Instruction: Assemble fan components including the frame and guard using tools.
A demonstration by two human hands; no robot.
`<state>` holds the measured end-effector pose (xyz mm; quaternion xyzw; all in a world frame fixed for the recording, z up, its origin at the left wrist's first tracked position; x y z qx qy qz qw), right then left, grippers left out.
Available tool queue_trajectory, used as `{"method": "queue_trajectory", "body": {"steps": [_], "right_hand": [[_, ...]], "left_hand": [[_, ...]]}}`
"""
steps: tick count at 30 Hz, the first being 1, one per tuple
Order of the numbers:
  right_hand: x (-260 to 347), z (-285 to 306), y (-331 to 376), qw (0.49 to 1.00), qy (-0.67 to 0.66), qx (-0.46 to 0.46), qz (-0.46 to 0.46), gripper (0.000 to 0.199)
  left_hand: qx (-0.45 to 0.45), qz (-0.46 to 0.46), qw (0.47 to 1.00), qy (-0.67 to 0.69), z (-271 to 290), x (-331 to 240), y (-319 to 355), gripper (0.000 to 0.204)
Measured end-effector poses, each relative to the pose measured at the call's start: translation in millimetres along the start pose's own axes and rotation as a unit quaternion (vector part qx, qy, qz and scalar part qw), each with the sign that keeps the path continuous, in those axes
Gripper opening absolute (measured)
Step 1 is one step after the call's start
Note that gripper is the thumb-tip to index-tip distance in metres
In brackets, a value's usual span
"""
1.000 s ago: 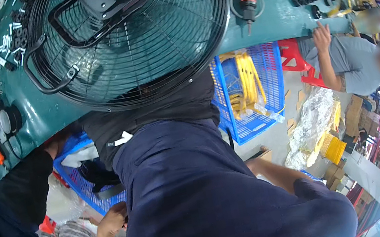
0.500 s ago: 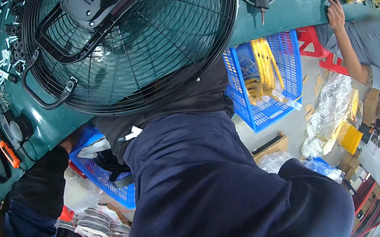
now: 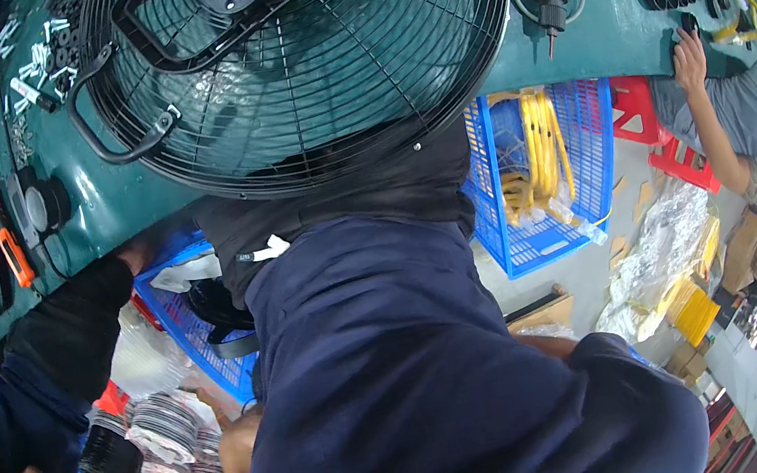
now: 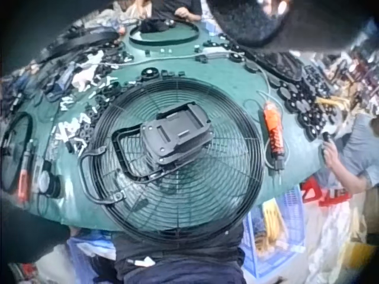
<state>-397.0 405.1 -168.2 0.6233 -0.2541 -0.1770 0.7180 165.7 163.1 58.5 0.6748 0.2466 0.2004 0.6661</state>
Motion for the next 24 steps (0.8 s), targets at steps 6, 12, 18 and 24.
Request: {"method": "queue_trajectory", "body": {"steps": [6,12,18,24], "right_hand": [[146.1,173.3,62.9,0.984,0.108,0.123,0.070,0.025],[308.4,251.5,127.0,0.885,-0.401,-0.043,0.233,0.043],[330.8,223.8,83.1,0.693,-0.662,0.019,0.286,0.047],[306.9,253.9,102.8,0.621,-0.708,-0.165,0.291,0.035]], "left_hand": [[-0.068,-0.027,0.997,-0.008,-9.0,-3.1,25.5,0.019],[-0.367,0.026,0.929,0.041,5.5,-39.7,92.3,0.021],[-0.532,-0.103,0.794,0.275,14.5,-42.3,166.8,0.015],[-0.584,-0.368,0.657,0.304,41.5,-63.9,210.0,0.021]]}}
Point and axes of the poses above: each hand's wrist, its own y-axis away from the middle knuckle, its own z-axis out of the back of the hand, x = y × z, the point moved 3 cm from there along -y, towards the middle knuckle, and after that the axes turned 15 degrees about -x, right-handed, at the moved point
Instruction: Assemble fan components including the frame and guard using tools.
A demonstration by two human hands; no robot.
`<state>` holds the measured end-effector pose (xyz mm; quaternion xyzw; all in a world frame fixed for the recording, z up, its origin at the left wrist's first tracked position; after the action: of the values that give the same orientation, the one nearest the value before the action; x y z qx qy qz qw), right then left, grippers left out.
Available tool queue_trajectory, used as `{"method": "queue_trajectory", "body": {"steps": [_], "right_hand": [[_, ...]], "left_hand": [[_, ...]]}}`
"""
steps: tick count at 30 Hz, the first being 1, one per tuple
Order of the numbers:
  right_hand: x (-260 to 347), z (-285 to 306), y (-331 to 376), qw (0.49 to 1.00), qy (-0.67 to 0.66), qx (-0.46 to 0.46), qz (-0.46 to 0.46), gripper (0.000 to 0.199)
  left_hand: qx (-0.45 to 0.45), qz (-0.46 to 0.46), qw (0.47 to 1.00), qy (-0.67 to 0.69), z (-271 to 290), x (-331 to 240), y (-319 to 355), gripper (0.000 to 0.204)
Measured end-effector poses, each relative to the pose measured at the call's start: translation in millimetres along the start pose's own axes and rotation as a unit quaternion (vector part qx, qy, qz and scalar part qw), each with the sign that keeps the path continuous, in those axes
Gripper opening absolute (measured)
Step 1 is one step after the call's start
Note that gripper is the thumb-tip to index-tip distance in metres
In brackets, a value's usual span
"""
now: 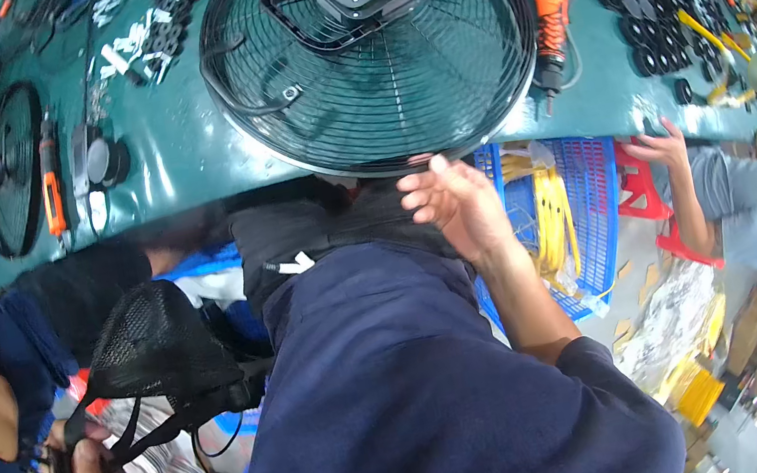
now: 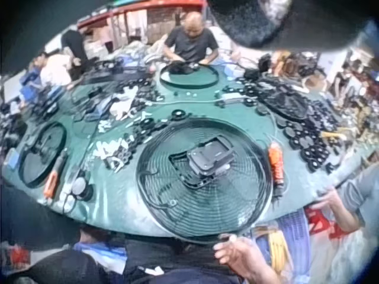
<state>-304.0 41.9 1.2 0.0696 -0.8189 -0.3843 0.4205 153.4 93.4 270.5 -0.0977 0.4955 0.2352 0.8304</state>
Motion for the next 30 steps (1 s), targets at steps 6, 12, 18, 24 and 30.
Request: {"method": "queue_trajectory", "body": {"steps": [6,12,18,24,30], "right_hand": [[77.3,40.3,-33.3,0.989,-0.016,-0.059,0.137,0.030],[131.6,59.1,-116.0,0.983,-0.051,-0.083,0.154,0.025],[159.9,12.5,-129.0,0.972,-0.039,-0.051,0.225,0.020],[184.2,-17.5,-72.2,0.949,0.098,-0.008,0.299,0.037],[242.7,-47.9,66.0,0.827,0.147,0.068,0.538,0.047]], "left_hand": [[0.006,-0.140,0.987,0.078,-42.0,-46.9,-38.8,0.029],[0.178,-0.012,0.978,0.112,-135.2,-94.1,-91.3,0.029],[0.315,0.006,0.941,0.123,-215.6,-103.2,-131.5,0.028],[0.315,0.009,0.946,0.071,-263.0,-104.5,-155.4,0.027],[0.334,-0.052,0.940,0.036,-286.6,-113.2,-172.2,0.031]]}}
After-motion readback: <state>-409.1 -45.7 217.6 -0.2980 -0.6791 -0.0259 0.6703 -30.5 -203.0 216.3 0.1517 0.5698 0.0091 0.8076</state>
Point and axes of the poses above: each hand's wrist, its own y-axis away from the middle knuckle, its own z-axis out of the back of the hand, x = y × z, the point moved 3 cm from there along -y, towards the middle knuckle, and after that the axes turned 15 degrees about -x, right-handed, at the moved point
